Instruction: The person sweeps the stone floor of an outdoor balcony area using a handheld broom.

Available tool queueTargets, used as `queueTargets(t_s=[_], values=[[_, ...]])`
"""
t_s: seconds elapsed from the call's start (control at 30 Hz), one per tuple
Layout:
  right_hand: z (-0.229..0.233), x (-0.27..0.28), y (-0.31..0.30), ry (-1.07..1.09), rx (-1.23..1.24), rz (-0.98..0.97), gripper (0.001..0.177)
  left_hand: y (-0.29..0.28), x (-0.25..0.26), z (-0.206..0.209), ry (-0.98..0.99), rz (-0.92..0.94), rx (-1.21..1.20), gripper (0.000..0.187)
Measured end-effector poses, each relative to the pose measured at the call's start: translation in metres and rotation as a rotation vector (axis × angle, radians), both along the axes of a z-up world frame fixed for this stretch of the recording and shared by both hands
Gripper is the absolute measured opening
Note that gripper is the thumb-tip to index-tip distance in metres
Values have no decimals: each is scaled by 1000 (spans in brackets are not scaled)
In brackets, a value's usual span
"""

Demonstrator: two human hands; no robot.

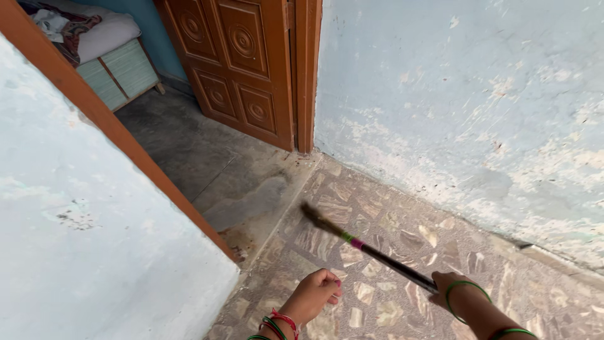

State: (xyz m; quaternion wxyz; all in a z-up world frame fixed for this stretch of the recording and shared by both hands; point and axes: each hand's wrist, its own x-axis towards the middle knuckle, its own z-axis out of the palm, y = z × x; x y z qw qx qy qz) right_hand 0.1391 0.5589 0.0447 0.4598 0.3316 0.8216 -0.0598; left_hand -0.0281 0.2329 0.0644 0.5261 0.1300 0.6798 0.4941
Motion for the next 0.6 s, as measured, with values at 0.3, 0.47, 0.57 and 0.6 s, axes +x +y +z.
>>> queueTargets(t_s=[0.3, 0.47, 0.57, 0.6], values=[[17, 19, 15, -83, -115, 133, 33, 37, 15, -2, -4, -1, 60, 23], [1, 30, 42, -86, -124, 100, 30, 43, 13, 3, 57, -26, -1, 23], [5, 23, 58, -14, -59, 94, 31, 48, 18, 4, 66, 5, -1, 22], [7, 17, 62, -17, -59, 102, 31, 52, 19, 5, 63, 31, 23, 23]])
